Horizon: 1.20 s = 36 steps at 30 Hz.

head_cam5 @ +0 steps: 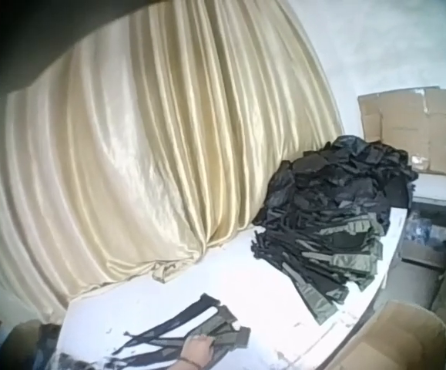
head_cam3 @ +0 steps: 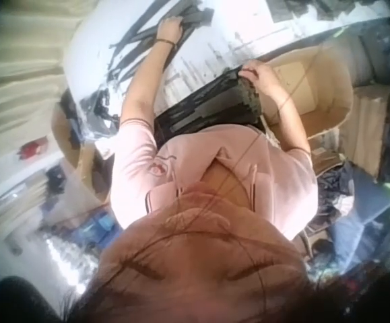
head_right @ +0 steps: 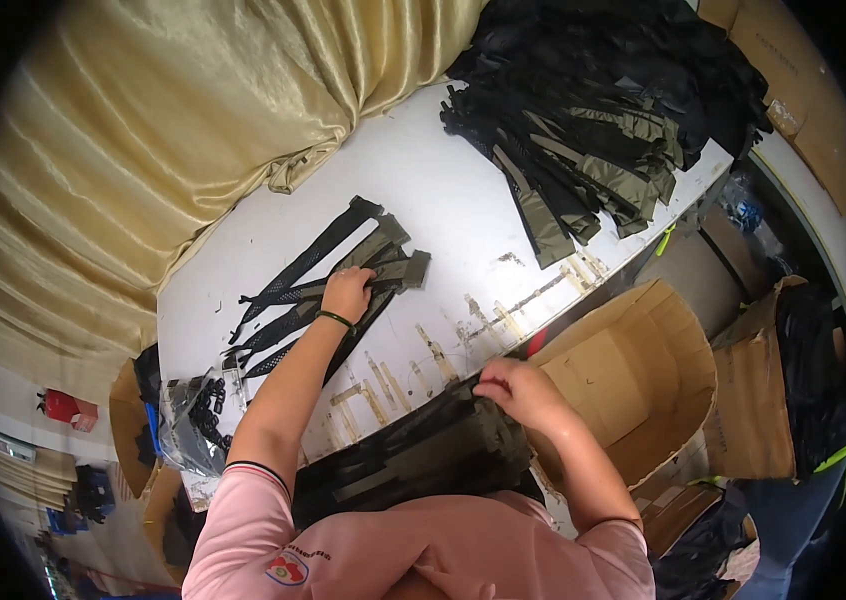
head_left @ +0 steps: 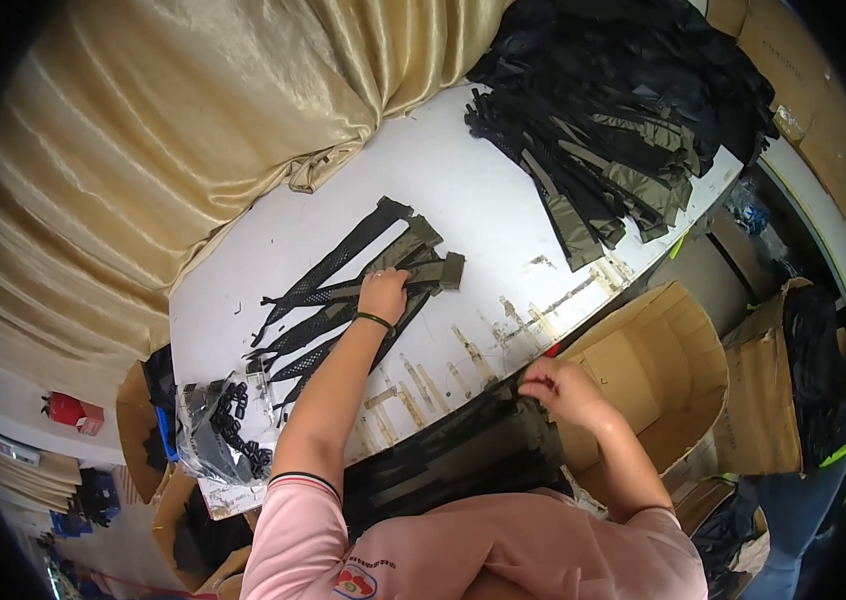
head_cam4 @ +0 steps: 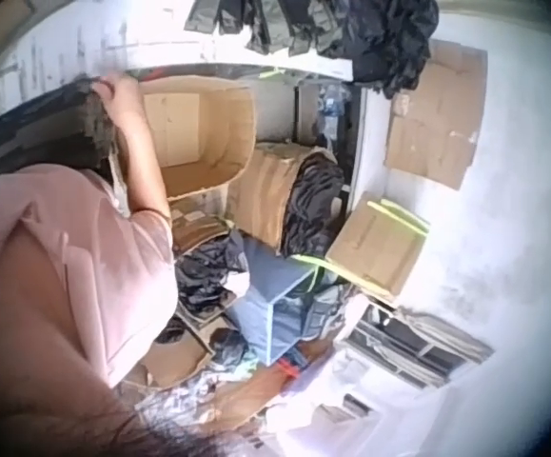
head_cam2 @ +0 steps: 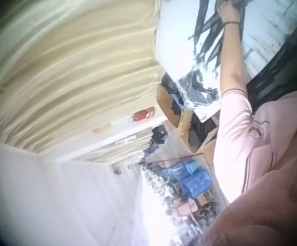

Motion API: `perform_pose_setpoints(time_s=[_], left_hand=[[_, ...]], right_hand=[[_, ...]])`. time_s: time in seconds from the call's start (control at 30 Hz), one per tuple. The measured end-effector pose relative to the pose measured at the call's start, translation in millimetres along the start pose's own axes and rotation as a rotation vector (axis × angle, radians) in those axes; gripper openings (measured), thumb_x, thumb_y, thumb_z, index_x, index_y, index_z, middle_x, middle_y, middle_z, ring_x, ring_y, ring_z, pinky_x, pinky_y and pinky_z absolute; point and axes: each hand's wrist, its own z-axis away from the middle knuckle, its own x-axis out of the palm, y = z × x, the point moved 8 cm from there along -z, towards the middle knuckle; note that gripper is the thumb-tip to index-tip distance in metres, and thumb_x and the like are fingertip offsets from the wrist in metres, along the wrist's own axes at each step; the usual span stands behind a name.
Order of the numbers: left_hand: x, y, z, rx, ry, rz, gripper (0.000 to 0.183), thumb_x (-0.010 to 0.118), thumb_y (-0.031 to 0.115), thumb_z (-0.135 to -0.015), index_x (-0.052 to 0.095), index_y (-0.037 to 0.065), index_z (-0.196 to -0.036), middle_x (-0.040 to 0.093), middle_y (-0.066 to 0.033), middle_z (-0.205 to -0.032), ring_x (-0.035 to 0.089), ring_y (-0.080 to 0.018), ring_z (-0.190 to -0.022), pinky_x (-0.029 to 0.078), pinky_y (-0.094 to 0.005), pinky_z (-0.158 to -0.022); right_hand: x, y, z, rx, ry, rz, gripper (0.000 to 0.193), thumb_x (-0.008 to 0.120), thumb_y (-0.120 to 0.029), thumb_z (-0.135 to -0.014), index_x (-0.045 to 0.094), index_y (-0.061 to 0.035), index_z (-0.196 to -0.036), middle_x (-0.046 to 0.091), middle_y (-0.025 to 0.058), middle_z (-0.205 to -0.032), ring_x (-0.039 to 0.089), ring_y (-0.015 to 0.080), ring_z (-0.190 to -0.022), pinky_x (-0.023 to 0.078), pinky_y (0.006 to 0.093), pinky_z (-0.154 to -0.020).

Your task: Inspecting and sorting webbing straps at a manufacturing workstation.

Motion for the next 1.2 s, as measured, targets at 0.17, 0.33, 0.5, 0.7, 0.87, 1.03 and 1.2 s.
perform_pose_setpoints(time_s=[0.17, 0.33, 0.5, 0.7, 0.87, 1.03, 1.2], left_hand=[[-80.6, 63.3, 34.3, 0.230, 0.334, 0.138, 0.014, 0.063, 0.005, -0.069, 0.058, 0.007, -0.082, 0.052, -0.0102, -0.074, 0.053, -0.0289, -0.074, 0.040, -0.0390, -0.065], [-93.0, 123.8, 102.0, 0.407, 0.277, 0.118, 0.019, 0.063, 0.008, -0.065, 0.051, 0.008, -0.079, 0.045, -0.0084, -0.074, 0.050, -0.0266, -0.070, 0.038, -0.0371, -0.063], [-85.1, 136.3, 131.6, 0.230, 0.048, 0.624, 0.043, 0.070, 0.016, -0.069, 0.051, 0.005, -0.106, 0.050, -0.0155, -0.102, 0.050, -0.0331, -0.098, 0.039, -0.0386, -0.086], [-44.9, 127.8, 119.9, -0.106, -0.225, 1.393, 0.011, 0.056, -0.001, -0.085, 0.053, 0.000, -0.096, 0.056, 0.0016, -0.084, 0.051, -0.0039, -0.077, 0.043, -0.0181, -0.069], [-43.1, 120.8, 112.2, -0.248, -0.099, 1.452, 0.006, 0.058, 0.000, -0.085, 0.053, 0.001, -0.087, 0.057, 0.0002, -0.078, 0.052, -0.0033, -0.071, 0.043, -0.0176, -0.063], [-46.0, 124.4, 116.7, -0.316, -0.099, 1.385, 0.012, 0.064, 0.001, -0.082, 0.052, 0.002, -0.083, 0.056, 0.0025, -0.071, 0.051, -0.0027, -0.064, 0.042, -0.0180, -0.057], [-52.0, 122.4, 124.1, -0.222, -0.022, 1.163, 0.016, 0.067, 0.003, -0.079, 0.051, 0.003, -0.076, 0.054, 0.0020, -0.066, 0.049, -0.0049, -0.059, 0.040, -0.0221, -0.052]], right_hand=[[1.3, 35.7, -35.3, 0.113, 0.175, -0.384, 0.023, 0.063, -0.018, -0.085, 0.054, -0.0052, -0.102, 0.058, 0.0081, -0.074, 0.058, 0.0151, -0.064, 0.047, 0.0280, -0.057], [32.6, 2.7, -60.8, 0.374, 0.069, -1.138, 0.035, 0.055, -0.028, -0.091, 0.042, -0.0096, -0.118, 0.057, 0.0061, -0.093, 0.058, 0.0129, -0.070, 0.048, 0.0266, -0.058], [42.6, 6.4, -55.6, 0.040, 0.068, -0.888, 0.039, 0.059, -0.004, -0.086, 0.041, -0.0114, -0.120, 0.055, 0.0034, -0.095, 0.054, 0.0095, -0.079, 0.045, 0.0229, -0.067], [35.1, -36.1, -39.4, -0.010, 0.022, -0.223, 0.043, 0.066, -0.009, -0.081, 0.043, -0.0085, -0.118, 0.053, 0.0082, -0.090, 0.055, 0.0168, -0.074, 0.044, 0.0254, -0.068], [17.0, -83.1, -18.0, -0.233, 0.375, 0.206, 0.047, 0.070, -0.014, -0.076, 0.045, -0.0046, -0.114, 0.055, 0.0115, -0.097, 0.055, 0.0280, -0.075, 0.045, 0.0388, -0.068], [26.7, -67.2, -18.5, -0.286, 0.399, 0.328, 0.035, 0.057, -0.003, -0.078, 0.046, -0.0051, -0.111, 0.058, 0.0146, -0.088, 0.057, 0.0328, -0.078, 0.044, 0.0417, -0.069], [24.5, -66.7, -30.0, -0.194, 0.291, 0.413, 0.024, 0.058, -0.006, -0.080, 0.051, -0.0088, -0.103, 0.057, 0.0149, -0.071, 0.057, 0.0321, -0.066, 0.044, 0.0406, -0.058]])
